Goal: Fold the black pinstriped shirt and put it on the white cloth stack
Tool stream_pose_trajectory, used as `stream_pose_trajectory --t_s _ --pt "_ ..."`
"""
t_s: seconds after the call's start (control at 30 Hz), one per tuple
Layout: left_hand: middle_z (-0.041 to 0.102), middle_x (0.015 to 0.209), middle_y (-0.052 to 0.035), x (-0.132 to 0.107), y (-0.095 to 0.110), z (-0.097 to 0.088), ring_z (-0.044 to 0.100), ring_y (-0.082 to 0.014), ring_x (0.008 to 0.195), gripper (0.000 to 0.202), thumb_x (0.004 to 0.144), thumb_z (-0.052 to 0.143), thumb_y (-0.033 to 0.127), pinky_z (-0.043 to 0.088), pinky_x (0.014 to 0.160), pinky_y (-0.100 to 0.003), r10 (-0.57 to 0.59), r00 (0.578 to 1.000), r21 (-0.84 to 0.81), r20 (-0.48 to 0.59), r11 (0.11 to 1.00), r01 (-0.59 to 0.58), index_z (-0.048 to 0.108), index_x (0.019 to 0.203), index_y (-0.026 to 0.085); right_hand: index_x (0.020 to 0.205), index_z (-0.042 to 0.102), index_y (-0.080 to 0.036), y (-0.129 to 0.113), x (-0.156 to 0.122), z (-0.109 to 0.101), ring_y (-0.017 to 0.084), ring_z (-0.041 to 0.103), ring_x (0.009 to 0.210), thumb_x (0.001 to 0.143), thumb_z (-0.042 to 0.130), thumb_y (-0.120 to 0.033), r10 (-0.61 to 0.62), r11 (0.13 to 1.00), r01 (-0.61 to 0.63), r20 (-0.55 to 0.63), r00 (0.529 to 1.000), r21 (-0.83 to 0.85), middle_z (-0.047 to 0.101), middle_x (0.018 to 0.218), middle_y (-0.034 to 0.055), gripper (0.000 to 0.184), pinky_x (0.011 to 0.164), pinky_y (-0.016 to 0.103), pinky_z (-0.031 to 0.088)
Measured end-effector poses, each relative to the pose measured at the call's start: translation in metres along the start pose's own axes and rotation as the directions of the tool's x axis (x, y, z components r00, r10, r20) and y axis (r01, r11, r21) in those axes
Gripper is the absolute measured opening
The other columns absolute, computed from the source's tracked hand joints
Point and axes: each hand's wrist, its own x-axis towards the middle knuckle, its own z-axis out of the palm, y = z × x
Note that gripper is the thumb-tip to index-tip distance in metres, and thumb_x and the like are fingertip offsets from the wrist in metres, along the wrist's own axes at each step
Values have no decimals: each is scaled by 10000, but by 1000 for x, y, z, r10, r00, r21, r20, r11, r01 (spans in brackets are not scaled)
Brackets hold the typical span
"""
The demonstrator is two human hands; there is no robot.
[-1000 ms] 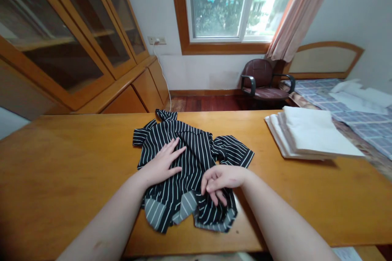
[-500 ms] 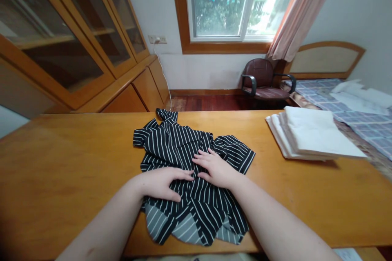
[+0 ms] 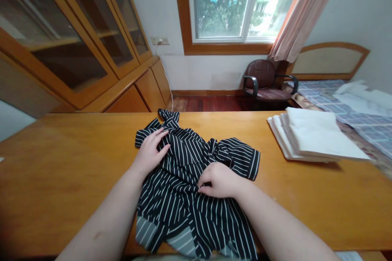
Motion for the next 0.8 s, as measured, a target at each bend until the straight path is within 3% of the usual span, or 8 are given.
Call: stream_pose_trajectory --t_s 0.17,0.27,0.37,0.47,0.57,0.67,0.73,0.8 --pt "645 1153 -43 -2 -1 10 562 -223 1079 327 821 554 272 413 975 -403 133 964 29 231 989 -143 618 1139 231 925 689 -199 -9 -4 1 111 648 672 801 625 -412 104 926 -195 280 954 323 702 778 -10 255 602 204 478" --pt "686 1023 -11 -5 6 9 595 -195 989 201 816 561 268 439 926 -353 233 888 -73 395 972 -222 682 974 248 832 670 -189 -5 -3 -2 123 626 670 878 523 -374 219 961 -204 -64 974 188 683 743 14 241 637 243 483" --pt "683 1042 2 -8 14 4 600 -187 985 237 819 568 345 446 913 -328 252 818 -166 517 967 -192 678 1012 265 861 651 -201 8 -2 -7 183 623 866 900 479 -325 204 955 -280 -472 858 -94 689 891 65 216 829 357 467" --pt "682 1058 11 -9 18 -1 609 -173 979 267 861 503 372 460 893 -307 230 786 -253 574 963 -97 672 1046 278 1098 606 -211 23 -1 -8 235 524 1148 885 500 -347 191 914 -346 -526 829 -213 604 1212 102 274 991 438 377" --pt "687 1016 0 -9 16 -6 624 -161 934 285 894 432 333 479 864 -296 185 869 -305 459 951 -42 679 1014 258 1332 450 -209 29 0 -4 238 505 1177 867 521 -377 292 890 -399 -395 871 -222 537 1310 108 499 982 415 387" --pt "674 1041 -29 -5 6 -10 604 -176 989 297 896 403 288 462 912 -317 49 995 -216 84 976 -30 670 1005 218 1418 343 -202 26 1 -1 245 569 1059 835 575 -378 372 861 -442 -282 884 -250 630 1165 106 651 919 391 407" --pt "657 1089 -46 -1 -7 -12 572 -192 1059 313 880 383 221 430 964 -337 -41 991 -83 -124 996 31 657 1029 197 1390 399 -211 22 2 -3 247 583 1009 826 590 -401 384 850 -444 -242 891 -285 655 1104 102 625 888 386 401" --pt "642 1139 -57 3 -23 -12 555 -204 1095 372 836 358 132 411 992 -354 -121 979 51 -165 990 131 646 1067 186 1254 560 -223 18 3 -6 243 588 965 847 553 -459 369 853 -414 -193 909 -318 677 1031 94 471 857 383 394"
